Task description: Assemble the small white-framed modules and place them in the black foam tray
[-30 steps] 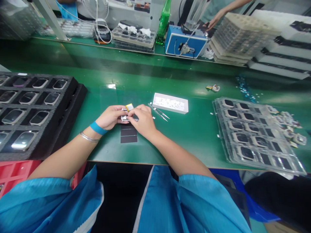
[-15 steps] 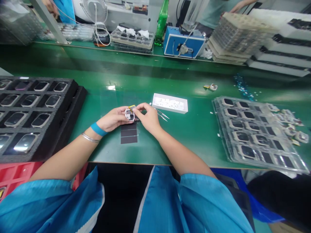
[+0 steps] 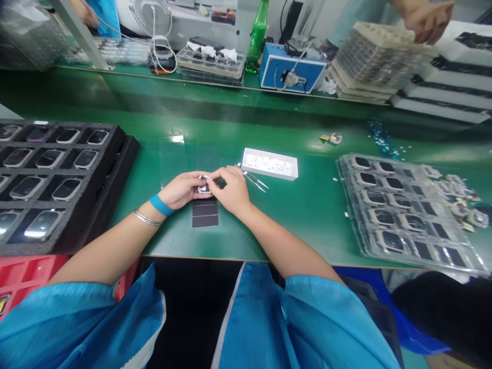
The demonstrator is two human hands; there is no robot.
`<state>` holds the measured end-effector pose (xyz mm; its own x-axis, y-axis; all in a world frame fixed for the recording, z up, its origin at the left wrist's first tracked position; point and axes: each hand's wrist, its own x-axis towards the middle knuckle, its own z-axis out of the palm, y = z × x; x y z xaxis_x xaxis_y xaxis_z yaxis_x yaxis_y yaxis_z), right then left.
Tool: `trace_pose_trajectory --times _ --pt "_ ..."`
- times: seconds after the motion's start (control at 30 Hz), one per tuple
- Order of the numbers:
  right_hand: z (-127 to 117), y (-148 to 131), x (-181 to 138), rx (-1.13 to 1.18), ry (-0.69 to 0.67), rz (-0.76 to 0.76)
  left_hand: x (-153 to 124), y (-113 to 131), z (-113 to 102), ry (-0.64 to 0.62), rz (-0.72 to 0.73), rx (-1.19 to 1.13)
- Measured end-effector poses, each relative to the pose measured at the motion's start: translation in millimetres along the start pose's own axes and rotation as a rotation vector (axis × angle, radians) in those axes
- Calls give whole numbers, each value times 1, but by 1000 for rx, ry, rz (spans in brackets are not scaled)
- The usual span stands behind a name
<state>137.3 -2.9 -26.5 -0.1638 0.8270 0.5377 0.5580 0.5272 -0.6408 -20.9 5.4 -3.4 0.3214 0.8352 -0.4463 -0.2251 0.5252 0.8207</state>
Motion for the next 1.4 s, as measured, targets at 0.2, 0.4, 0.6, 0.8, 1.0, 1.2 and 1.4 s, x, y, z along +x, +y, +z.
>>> trace_pose_trajectory --times 0.2,0.4,0.6,0.8,1.0,1.2,1.4 --pt "-4 4 0 -218 -91 -203 2 1 -8 -41 -18 -242" --pt "-3 12 0 26 -137 -70 3 -3 -12 -80 127 -141" --pt "3 16 0 666 -322 309 3 -6 -13 -173 259 -5" --pt "3 3 -6 736 -253 312 -2 -8 -7 -140 341 47" --pt "12 9 -4 713 -250 357 3 -8 -7 -93 290 39" --pt "19 30 4 707 -167 419 5 9 -17 -16 257 -130" --pt "15 40 6 629 -77 431 0 26 -26 214 523 35"
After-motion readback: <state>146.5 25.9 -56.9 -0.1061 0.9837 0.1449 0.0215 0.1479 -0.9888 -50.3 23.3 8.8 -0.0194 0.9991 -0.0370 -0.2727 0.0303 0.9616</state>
